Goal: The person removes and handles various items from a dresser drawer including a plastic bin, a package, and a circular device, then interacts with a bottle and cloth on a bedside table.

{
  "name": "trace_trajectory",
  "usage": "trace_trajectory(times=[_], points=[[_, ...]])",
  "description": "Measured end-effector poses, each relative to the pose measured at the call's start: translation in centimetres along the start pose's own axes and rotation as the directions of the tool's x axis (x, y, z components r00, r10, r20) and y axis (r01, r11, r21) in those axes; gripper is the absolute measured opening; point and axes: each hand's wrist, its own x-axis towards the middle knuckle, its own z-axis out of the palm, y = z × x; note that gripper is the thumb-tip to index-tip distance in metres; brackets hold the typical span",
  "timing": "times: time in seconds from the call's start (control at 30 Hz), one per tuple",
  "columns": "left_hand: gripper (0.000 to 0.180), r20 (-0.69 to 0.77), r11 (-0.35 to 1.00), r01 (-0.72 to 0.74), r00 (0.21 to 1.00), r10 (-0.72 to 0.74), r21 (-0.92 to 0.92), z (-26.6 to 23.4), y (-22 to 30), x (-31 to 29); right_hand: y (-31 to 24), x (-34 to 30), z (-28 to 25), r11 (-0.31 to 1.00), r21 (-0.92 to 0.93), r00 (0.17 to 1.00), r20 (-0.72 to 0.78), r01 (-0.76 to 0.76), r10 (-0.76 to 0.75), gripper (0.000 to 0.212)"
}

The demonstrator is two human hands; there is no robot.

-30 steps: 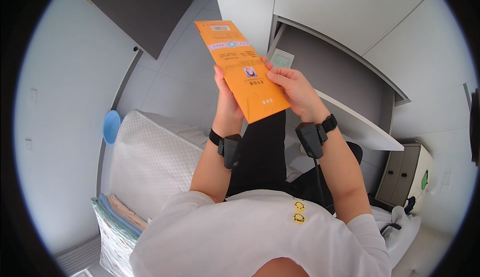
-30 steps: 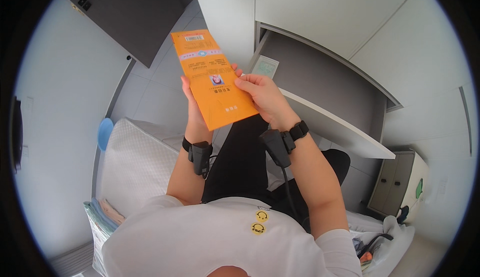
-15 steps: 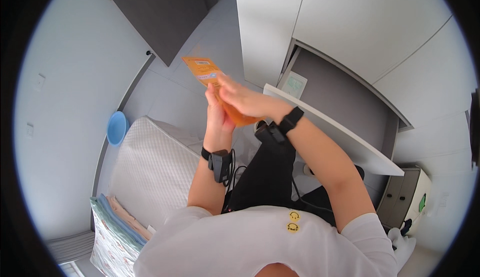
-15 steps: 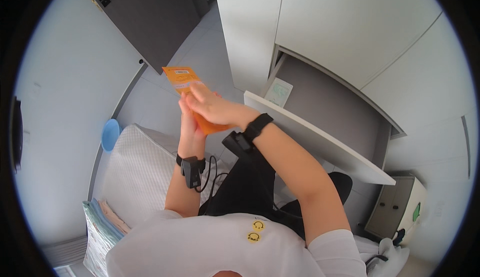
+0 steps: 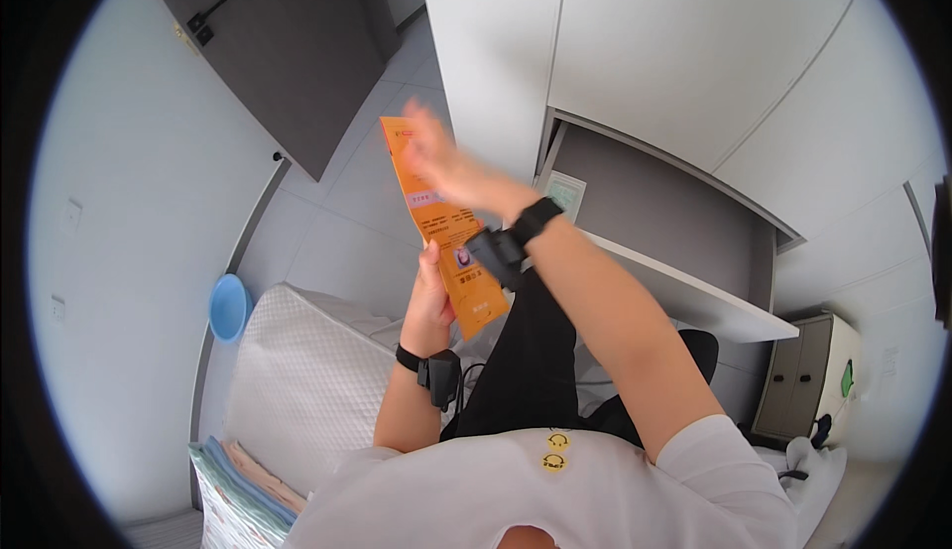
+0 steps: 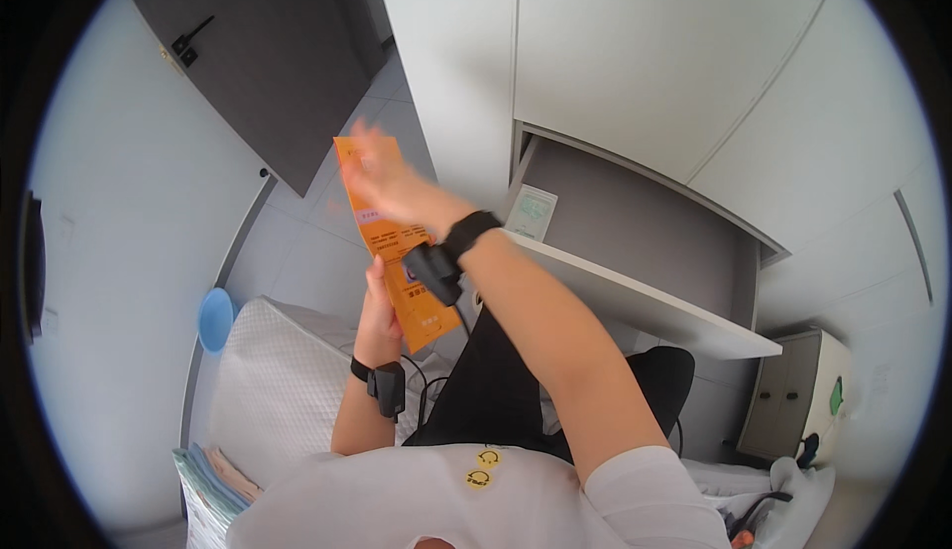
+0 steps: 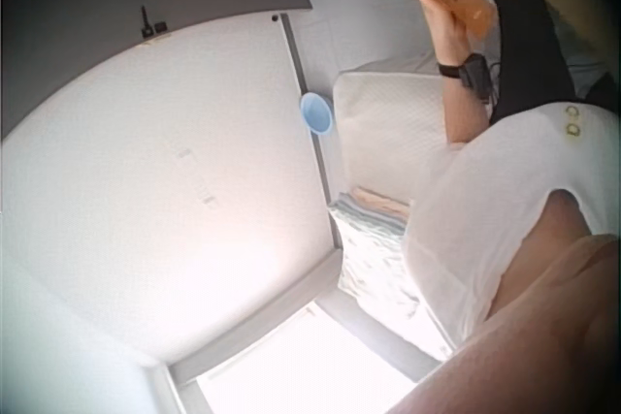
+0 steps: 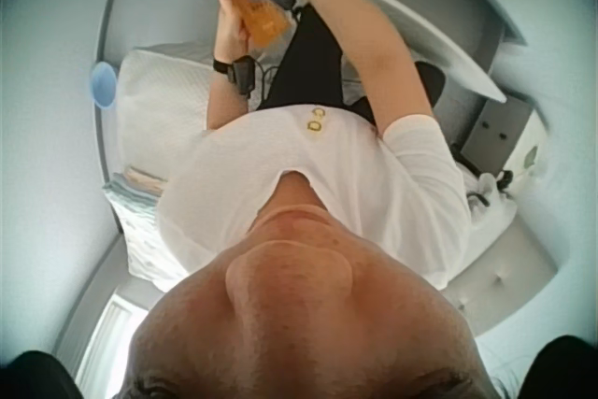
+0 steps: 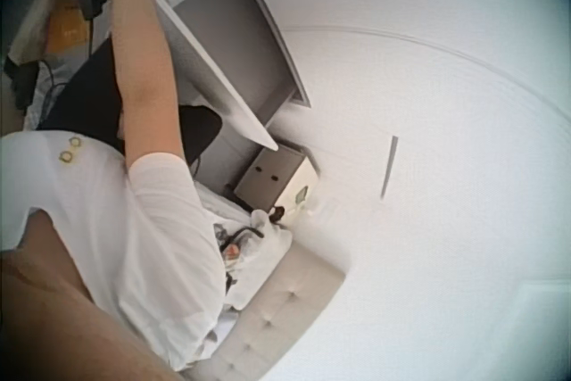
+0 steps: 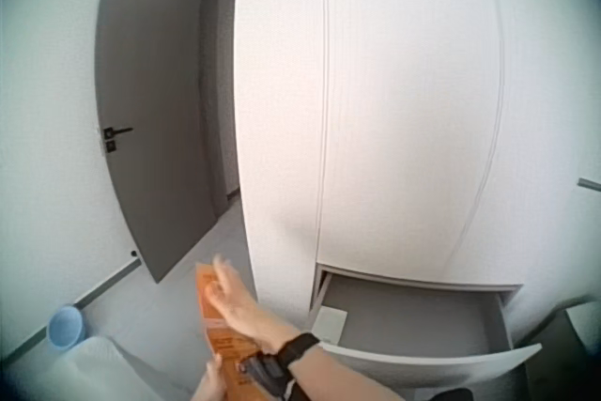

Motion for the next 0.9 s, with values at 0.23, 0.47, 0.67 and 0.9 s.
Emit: trace_trajectory(times=[0.23, 0.47, 0.67, 0.9], points=[[0.077, 0.11, 0.882, -0.235, 0.972, 0.208, 0.407, -1.1, 1.5, 1.4, -0.4, -1.1, -2.5, 0.809, 0.578, 0.947, -0.192, -0.102, 0.257, 0.076], [0.095, 0.176, -0.196, -0.08, 0.819, 0.546, 0.977, 1.0, 2.1, -0.1, 0.8, -4.0, -2.1, 0.485, 0.851, 0.931, 0.014, -0.202, 0.363, 0.028], [0.069, -0.105, 0.681, -0.137, 0.948, 0.301, 0.72, -0.8, 1.3, 0.2, 1.0, -4.8, -4.6, 0.481, 0.875, 0.938, -0.114, -0.061, 0.327, 0.025], [0.031, 0.053, 0.898, -0.115, 0.993, 0.102, 0.424, -0.9, 1.9, -0.7, 0.6, -6.0, -6.6, 0.461, 0.887, 0.928, -0.148, -0.029, 0.343, 0.025]])
